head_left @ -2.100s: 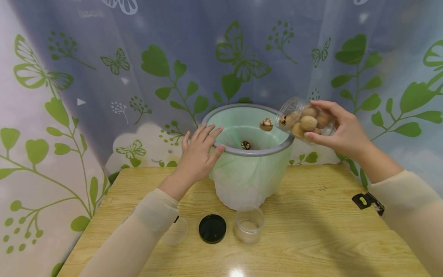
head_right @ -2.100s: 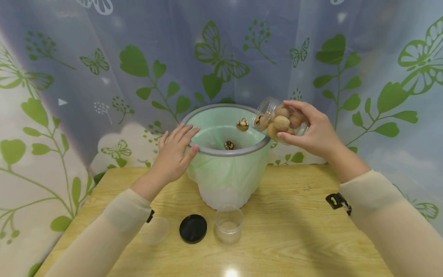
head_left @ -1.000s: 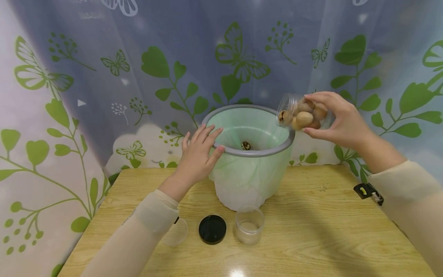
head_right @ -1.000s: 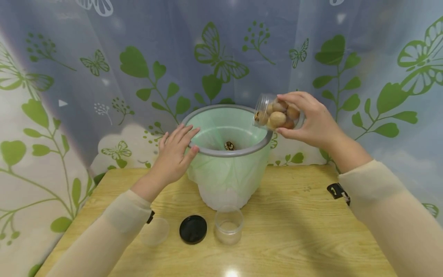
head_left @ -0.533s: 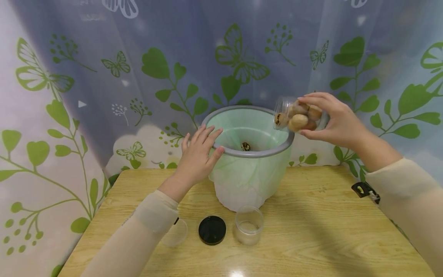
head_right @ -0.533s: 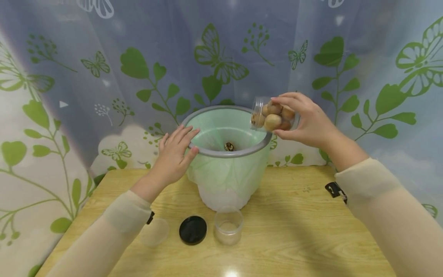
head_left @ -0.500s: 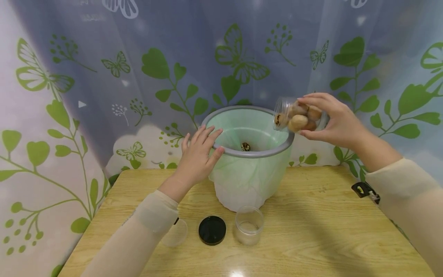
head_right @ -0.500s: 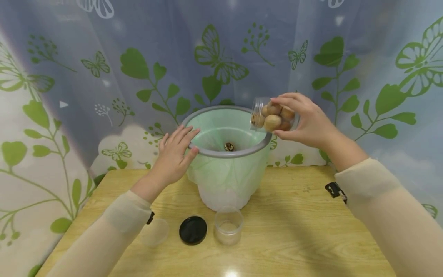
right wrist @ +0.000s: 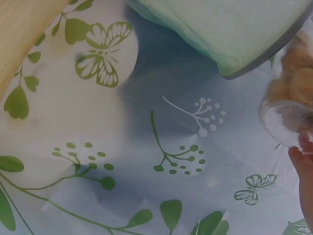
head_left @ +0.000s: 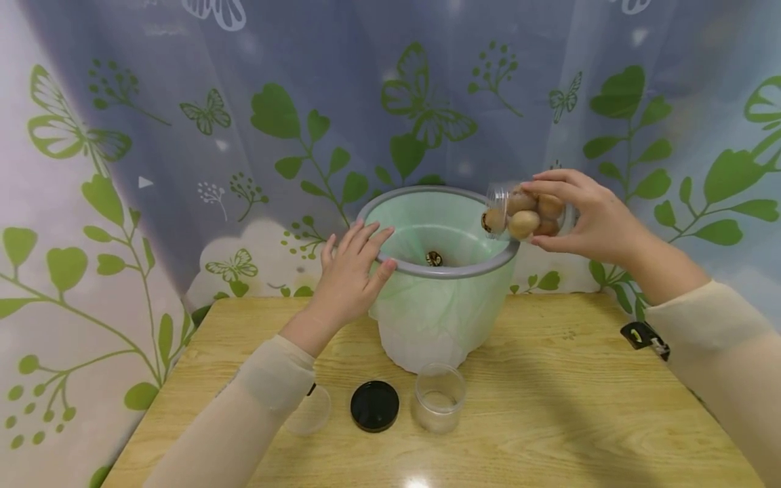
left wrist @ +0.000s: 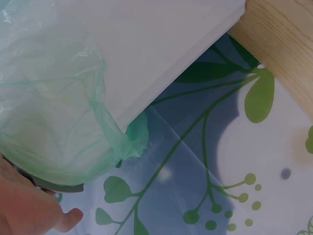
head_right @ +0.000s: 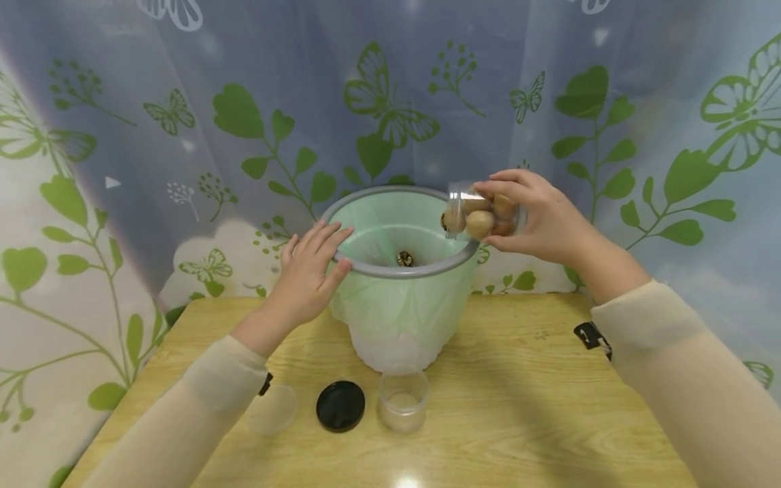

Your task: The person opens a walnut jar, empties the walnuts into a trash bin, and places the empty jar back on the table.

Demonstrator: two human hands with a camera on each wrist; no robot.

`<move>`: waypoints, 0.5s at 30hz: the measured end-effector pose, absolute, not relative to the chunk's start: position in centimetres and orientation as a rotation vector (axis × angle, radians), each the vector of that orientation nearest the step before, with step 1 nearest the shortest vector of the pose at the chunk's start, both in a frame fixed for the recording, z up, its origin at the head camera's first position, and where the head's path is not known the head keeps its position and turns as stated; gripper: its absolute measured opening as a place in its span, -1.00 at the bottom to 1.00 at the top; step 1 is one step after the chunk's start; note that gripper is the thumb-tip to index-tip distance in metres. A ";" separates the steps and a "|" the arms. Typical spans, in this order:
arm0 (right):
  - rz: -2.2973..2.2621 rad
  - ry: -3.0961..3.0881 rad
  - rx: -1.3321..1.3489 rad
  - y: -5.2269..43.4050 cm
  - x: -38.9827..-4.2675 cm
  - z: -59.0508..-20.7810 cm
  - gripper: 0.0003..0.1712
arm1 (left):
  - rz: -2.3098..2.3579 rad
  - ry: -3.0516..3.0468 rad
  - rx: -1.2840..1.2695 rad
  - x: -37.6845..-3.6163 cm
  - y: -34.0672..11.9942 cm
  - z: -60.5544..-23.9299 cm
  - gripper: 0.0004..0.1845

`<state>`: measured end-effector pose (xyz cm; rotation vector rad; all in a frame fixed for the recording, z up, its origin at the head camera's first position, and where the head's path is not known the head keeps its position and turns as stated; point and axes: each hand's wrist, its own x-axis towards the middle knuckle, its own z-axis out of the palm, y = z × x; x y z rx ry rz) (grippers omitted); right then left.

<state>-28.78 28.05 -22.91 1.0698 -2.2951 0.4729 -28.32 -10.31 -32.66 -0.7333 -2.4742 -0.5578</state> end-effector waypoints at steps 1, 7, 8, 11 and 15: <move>0.467 -2.285 1.071 28.1 -28.8 -23.0 -0.03 | -0.557 -2.473 -0.734 -28.4 -10.3 -32.7 -0.10; 0.485 -2.267 1.071 28.0 -28.9 -23.1 0.01 | -0.563 -2.465 -0.738 -28.3 -10.3 -32.6 -0.10; 0.486 -2.268 1.072 28.0 -28.9 -23.2 0.01 | -0.565 -2.465 -0.740 -28.2 -10.3 -32.6 -0.10; 0.493 -2.266 1.071 27.9 -29.0 -23.3 0.01 | -0.572 -2.468 -0.742 -28.2 -10.3 -32.5 -0.10; 0.509 -2.267 1.068 27.8 -29.1 -23.5 0.01 | -0.573 -2.467 -0.740 -28.2 -10.3 -32.6 -0.10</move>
